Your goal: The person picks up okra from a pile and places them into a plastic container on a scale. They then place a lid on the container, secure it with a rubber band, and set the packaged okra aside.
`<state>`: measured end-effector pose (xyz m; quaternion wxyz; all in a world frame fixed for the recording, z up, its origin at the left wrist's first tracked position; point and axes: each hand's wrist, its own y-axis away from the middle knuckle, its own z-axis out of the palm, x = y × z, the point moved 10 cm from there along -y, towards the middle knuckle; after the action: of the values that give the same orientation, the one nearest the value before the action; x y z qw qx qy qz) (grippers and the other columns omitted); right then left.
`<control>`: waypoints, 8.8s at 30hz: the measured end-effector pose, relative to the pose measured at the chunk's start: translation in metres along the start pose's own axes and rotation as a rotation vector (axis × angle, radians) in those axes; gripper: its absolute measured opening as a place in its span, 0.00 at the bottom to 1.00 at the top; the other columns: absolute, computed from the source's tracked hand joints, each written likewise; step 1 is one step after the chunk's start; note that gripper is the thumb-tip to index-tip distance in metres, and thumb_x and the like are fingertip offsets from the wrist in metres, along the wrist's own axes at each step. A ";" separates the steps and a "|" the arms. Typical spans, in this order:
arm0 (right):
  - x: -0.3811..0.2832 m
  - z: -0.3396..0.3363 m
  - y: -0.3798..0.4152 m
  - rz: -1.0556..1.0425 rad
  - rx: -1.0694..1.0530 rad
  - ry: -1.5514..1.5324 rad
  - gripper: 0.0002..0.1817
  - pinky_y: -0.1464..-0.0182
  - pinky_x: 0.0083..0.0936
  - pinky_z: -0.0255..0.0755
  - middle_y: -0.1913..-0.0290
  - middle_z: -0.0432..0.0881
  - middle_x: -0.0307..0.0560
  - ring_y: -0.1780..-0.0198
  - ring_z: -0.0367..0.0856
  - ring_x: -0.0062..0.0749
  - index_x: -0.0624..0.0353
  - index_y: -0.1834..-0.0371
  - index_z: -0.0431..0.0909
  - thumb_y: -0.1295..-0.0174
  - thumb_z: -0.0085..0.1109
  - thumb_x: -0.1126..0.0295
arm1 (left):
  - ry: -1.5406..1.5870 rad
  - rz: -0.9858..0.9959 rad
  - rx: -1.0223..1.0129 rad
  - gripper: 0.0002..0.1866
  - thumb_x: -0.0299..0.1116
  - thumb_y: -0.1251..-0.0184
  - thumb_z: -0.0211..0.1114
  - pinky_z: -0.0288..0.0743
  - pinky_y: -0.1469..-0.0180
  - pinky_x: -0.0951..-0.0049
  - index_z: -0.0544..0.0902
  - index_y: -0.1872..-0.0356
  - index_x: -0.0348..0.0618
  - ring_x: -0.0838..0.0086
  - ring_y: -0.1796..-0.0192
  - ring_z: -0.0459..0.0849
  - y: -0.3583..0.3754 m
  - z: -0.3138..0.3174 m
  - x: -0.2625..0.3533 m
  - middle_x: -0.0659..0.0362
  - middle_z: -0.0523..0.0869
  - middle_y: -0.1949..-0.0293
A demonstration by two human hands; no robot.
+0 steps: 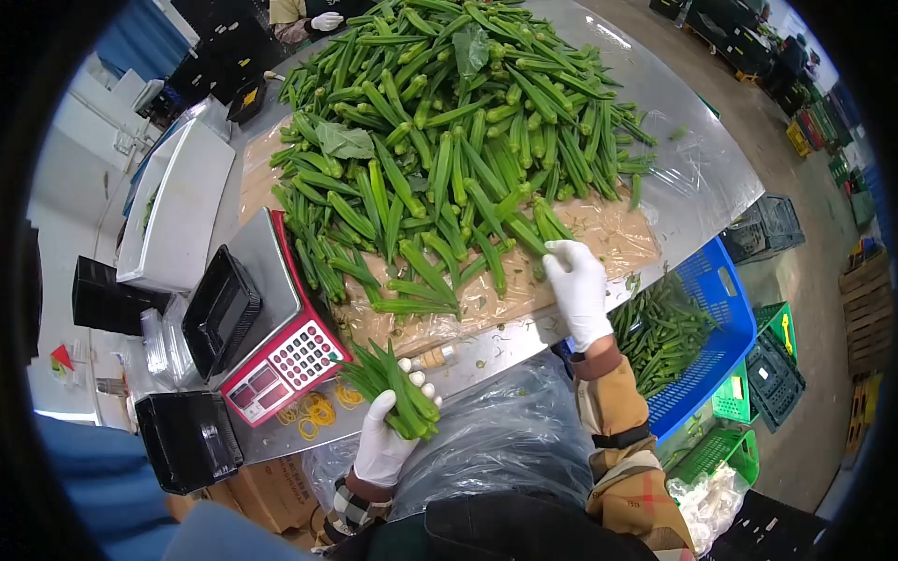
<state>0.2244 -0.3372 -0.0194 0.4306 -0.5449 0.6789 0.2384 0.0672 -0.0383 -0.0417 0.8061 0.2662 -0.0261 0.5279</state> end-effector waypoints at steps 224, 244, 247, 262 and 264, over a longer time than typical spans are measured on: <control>-0.084 0.071 0.134 0.423 -0.787 -0.518 0.11 0.58 0.16 0.75 0.62 0.82 0.34 0.64 0.79 0.16 0.61 0.51 0.83 0.35 0.65 0.72 | 0.187 -0.344 -0.417 0.54 0.56 0.40 0.69 0.59 0.24 0.47 0.49 0.20 0.42 0.47 0.19 0.51 0.013 0.033 -0.048 0.41 0.52 0.21; -0.140 0.169 0.010 -0.529 -0.307 0.437 0.21 0.56 0.37 0.78 0.58 0.83 0.49 0.58 0.84 0.46 0.55 0.45 0.78 0.41 0.68 0.62 | -0.071 -0.289 -0.299 0.56 0.63 0.42 0.68 0.58 0.24 0.44 0.53 0.21 0.39 0.42 0.21 0.57 0.022 0.022 -0.040 0.37 0.59 0.23; -0.146 0.180 -0.008 -0.479 -0.351 0.445 0.22 0.58 0.37 0.78 0.56 0.84 0.49 0.60 0.85 0.46 0.54 0.43 0.77 0.41 0.66 0.64 | -0.075 -0.274 -0.283 0.55 0.63 0.41 0.67 0.58 0.24 0.43 0.55 0.22 0.37 0.42 0.22 0.57 0.024 0.021 -0.038 0.38 0.59 0.24; -0.122 0.071 0.026 -0.067 -0.470 -0.863 0.18 0.45 0.29 0.80 0.46 0.78 0.50 0.52 0.85 0.34 0.65 0.49 0.74 0.43 0.57 0.90 | -0.055 -0.146 -0.280 0.54 0.65 0.39 0.64 0.55 0.23 0.41 0.54 0.21 0.43 0.46 0.21 0.56 0.011 0.024 -0.012 0.40 0.55 0.22; -0.131 0.070 0.048 -0.111 -0.453 -0.824 0.17 0.45 0.29 0.80 0.45 0.78 0.50 0.51 0.84 0.34 0.63 0.52 0.74 0.43 0.57 0.91 | 0.000 -0.080 -0.293 0.54 0.66 0.40 0.65 0.54 0.23 0.41 0.55 0.21 0.44 0.47 0.20 0.54 0.005 0.028 0.001 0.41 0.53 0.21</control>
<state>0.2064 -0.1974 0.0478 0.5464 -0.5207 0.3521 0.5534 0.0701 -0.0490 -0.0157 0.8568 0.1465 -0.0921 0.4858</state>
